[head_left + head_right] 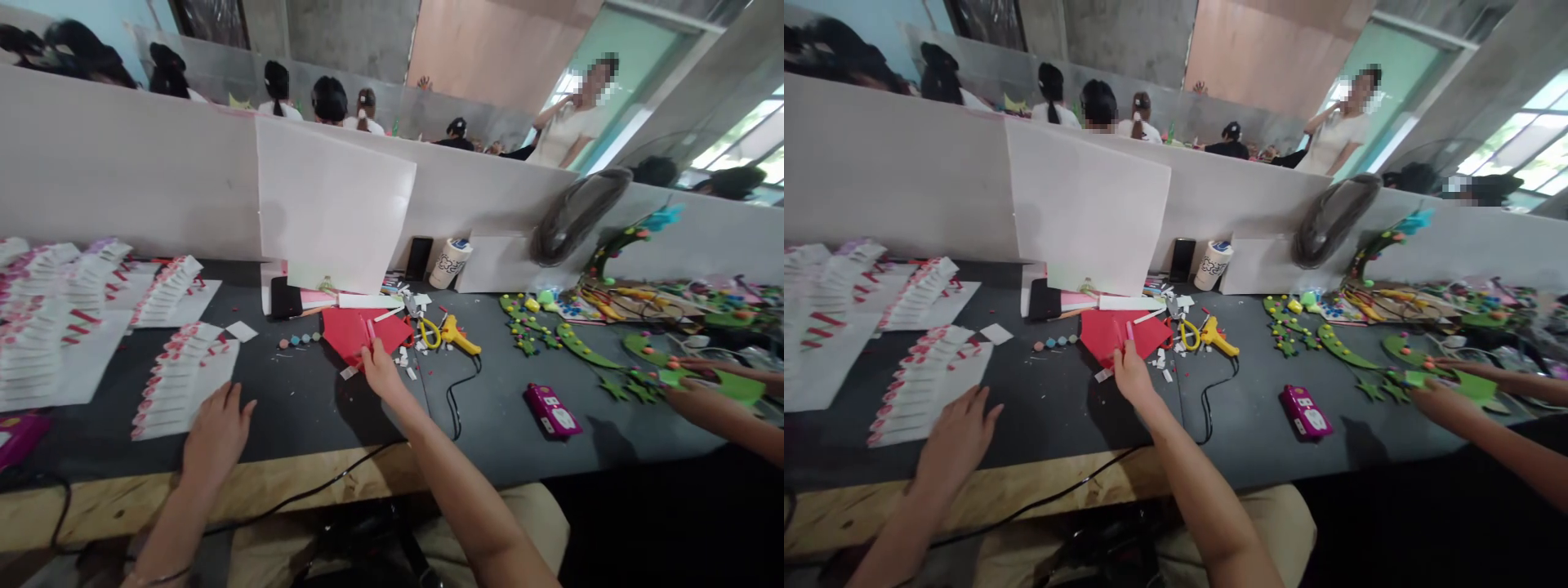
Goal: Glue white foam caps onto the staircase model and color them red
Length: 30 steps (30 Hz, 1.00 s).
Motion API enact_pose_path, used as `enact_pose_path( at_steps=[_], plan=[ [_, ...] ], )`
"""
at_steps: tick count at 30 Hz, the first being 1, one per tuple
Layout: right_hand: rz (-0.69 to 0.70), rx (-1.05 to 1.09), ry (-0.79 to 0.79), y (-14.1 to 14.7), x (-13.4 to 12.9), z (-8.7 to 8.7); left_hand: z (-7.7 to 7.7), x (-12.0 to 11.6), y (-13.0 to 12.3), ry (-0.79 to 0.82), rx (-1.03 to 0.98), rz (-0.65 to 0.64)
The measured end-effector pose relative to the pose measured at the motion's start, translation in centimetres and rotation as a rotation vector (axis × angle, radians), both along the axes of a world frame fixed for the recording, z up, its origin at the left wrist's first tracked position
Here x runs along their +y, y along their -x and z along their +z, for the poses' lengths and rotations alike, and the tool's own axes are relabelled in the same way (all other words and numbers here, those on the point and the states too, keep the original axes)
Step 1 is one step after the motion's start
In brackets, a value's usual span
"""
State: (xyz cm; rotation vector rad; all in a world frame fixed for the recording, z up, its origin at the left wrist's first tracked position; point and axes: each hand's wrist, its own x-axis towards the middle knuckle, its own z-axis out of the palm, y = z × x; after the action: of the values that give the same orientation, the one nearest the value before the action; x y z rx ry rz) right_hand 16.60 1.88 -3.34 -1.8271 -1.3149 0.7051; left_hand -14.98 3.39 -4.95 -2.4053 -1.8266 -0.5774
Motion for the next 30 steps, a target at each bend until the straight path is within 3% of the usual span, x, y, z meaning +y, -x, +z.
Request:
enact_pose_path(
  at_steps=[5, 7, 9, 11, 13, 16, 19, 24, 27, 30],
  plan=[
    [0.111, 0.378, 0.055, 5.3, 0.5, -2.4, 0.2, -4.9, -4.1, 0.004, -0.077, -0.116],
    [0.128, 0.478, 0.072, 7.0, 0.4, -3.0, 1.0, -6.2, -4.4, -0.025, -0.164, -0.175],
    [0.144, 0.550, 0.088, 8.3, 0.3, -3.3, 2.2, -6.5, -3.0, -0.068, -0.290, -0.177],
    [0.156, 0.597, 0.100, 9.4, 0.3, -3.4, 3.5, -5.6, -0.2, -0.132, -0.415, -0.039],
    [0.160, 0.622, 0.109, 10.4, 0.3, -3.2, 4.3, -4.0, 2.9, -0.114, -0.523, 0.211],
    [0.156, 0.628, 0.129, 12.1, 0.6, -2.9, 4.3, -1.4, 6.1, 0.186, -0.633, 0.400],
    [0.151, 0.613, 0.154, 13.9, 1.1, -2.5, 3.5, -0.1, 6.9, 0.359, -0.728, 0.390],
    [0.155, 0.559, 0.154, 16.0, 1.9, -2.0, 2.8, 0.7, 6.8, 0.401, -0.815, 0.354],
    [0.148, 0.524, 0.124, 16.0, 2.4, -2.1, 3.5, 1.1, 6.5, 0.455, -0.941, 0.334],
    [0.147, 0.511, 0.069, 15.5, 2.6, -2.5, 5.1, 0.8, 5.4, 0.556, -1.158, 0.407]
  ],
)
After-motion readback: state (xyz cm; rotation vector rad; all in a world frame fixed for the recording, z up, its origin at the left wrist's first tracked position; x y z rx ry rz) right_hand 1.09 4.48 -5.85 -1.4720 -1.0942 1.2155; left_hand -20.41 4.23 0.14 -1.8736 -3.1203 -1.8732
